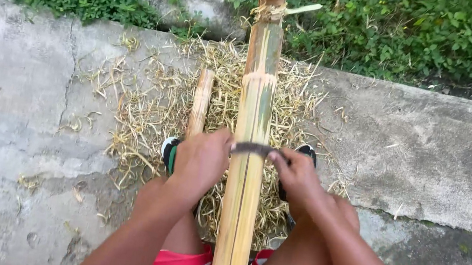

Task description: Scrape the outer surface of a bamboo stalk using a curved blade or sickle.

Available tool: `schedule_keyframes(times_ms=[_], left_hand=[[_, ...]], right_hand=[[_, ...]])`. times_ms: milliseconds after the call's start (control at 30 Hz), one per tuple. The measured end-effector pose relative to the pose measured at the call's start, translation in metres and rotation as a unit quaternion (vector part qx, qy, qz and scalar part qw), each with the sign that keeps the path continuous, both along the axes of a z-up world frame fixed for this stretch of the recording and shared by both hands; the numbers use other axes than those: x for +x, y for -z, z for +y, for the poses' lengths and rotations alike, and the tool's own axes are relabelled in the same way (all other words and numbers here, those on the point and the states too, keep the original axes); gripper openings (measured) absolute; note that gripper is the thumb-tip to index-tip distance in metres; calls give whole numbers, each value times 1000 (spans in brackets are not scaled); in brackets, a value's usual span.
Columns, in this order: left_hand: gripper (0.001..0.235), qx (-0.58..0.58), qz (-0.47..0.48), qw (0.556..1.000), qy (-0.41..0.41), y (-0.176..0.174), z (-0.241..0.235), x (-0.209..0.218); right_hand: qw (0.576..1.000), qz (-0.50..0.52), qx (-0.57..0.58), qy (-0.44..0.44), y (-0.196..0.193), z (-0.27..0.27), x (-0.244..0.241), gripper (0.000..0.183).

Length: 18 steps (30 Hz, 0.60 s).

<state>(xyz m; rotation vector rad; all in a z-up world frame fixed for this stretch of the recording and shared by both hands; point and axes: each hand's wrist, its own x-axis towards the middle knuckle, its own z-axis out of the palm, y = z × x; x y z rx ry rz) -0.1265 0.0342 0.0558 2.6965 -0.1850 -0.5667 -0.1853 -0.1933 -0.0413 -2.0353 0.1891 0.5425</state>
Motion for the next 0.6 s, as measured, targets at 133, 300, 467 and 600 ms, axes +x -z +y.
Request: schedule_keyframes(times_ms=[133, 300, 467, 600], left_hand=[[22, -58, -57, 996, -27, 18, -28, 66], [24, -34, -150, 986, -61, 61, -54, 165], [14, 5, -242, 970, -21, 75, -60, 236], [8, -2, -332, 943, -14, 92, -52, 251]], right_hand=[[992, -112, 6, 61, 24, -13, 74, 40], [988, -83, -3, 128, 47, -17, 168, 41], [967, -220, -13, 125, 51, -19, 231, 38], [944, -304, -67, 109, 48, -17, 241, 39]])
